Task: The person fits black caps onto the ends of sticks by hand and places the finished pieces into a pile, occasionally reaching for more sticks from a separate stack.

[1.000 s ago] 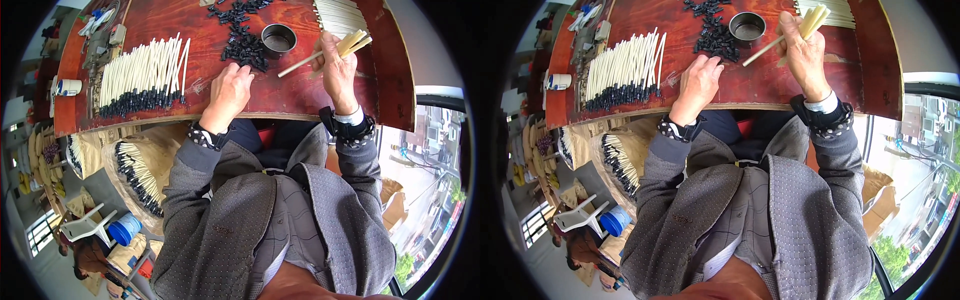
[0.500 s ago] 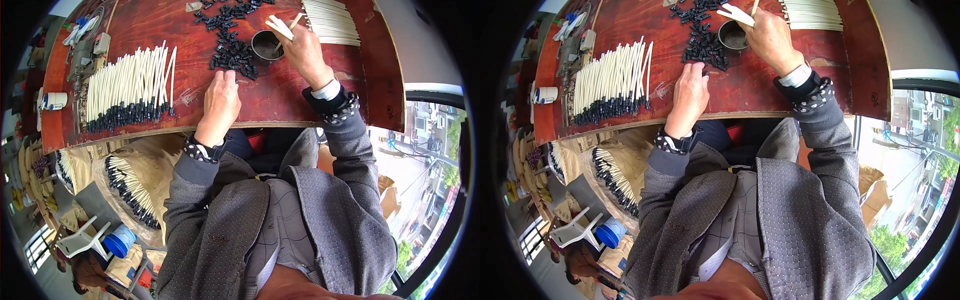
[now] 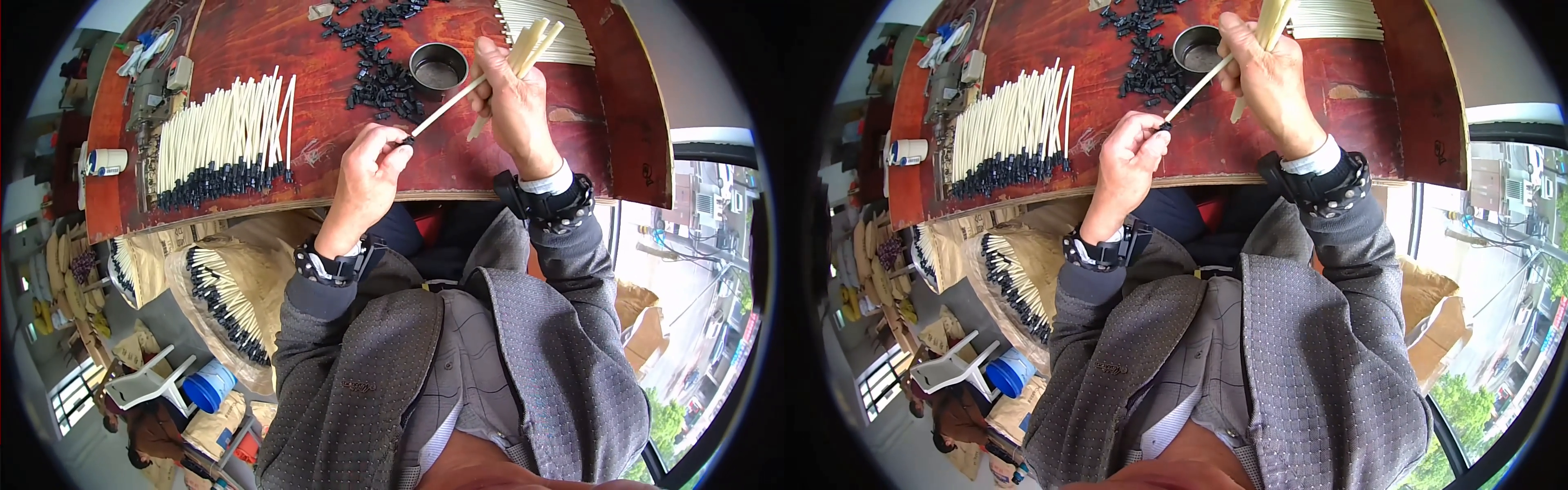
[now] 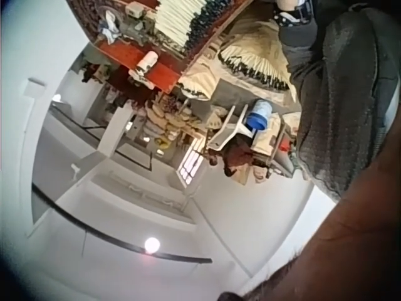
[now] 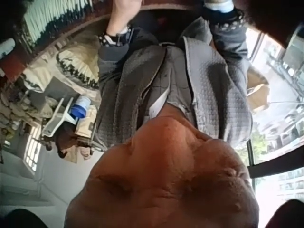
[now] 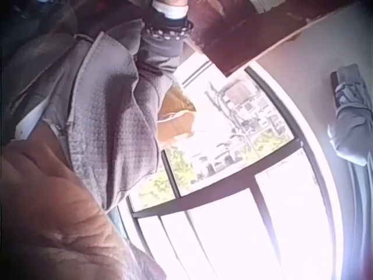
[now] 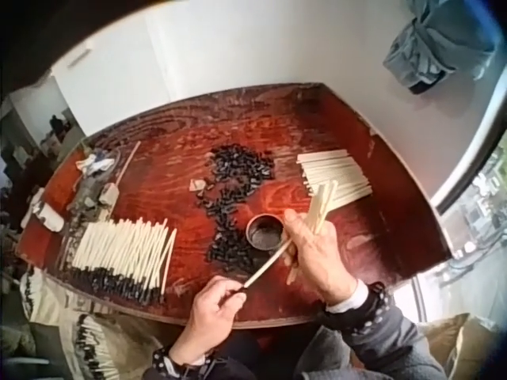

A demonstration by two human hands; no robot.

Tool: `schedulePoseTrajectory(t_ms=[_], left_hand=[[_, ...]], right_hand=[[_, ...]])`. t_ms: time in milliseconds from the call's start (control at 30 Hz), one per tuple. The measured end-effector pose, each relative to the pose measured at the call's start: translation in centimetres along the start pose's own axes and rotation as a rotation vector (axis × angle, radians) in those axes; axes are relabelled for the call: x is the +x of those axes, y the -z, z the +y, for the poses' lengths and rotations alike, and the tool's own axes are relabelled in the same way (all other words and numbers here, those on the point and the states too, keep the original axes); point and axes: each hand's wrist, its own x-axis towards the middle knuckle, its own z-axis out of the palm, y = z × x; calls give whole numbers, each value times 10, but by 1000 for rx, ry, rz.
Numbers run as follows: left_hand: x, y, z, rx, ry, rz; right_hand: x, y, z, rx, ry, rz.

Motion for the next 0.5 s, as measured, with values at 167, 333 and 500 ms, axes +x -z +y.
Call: schedulePoseTrajectory(t_ms=[167, 333, 500], left_hand=[[-7, -2, 14, -322, 234, -1], [-12, -3, 12, -129, 63, 71], [-18, 11, 15, 118, -49, 196]], right_hand=[[-9, 1, 4, -21, -26, 5], [-19, -9, 5, -66, 51, -64], [-14, -25, 13, -76, -15, -152]])
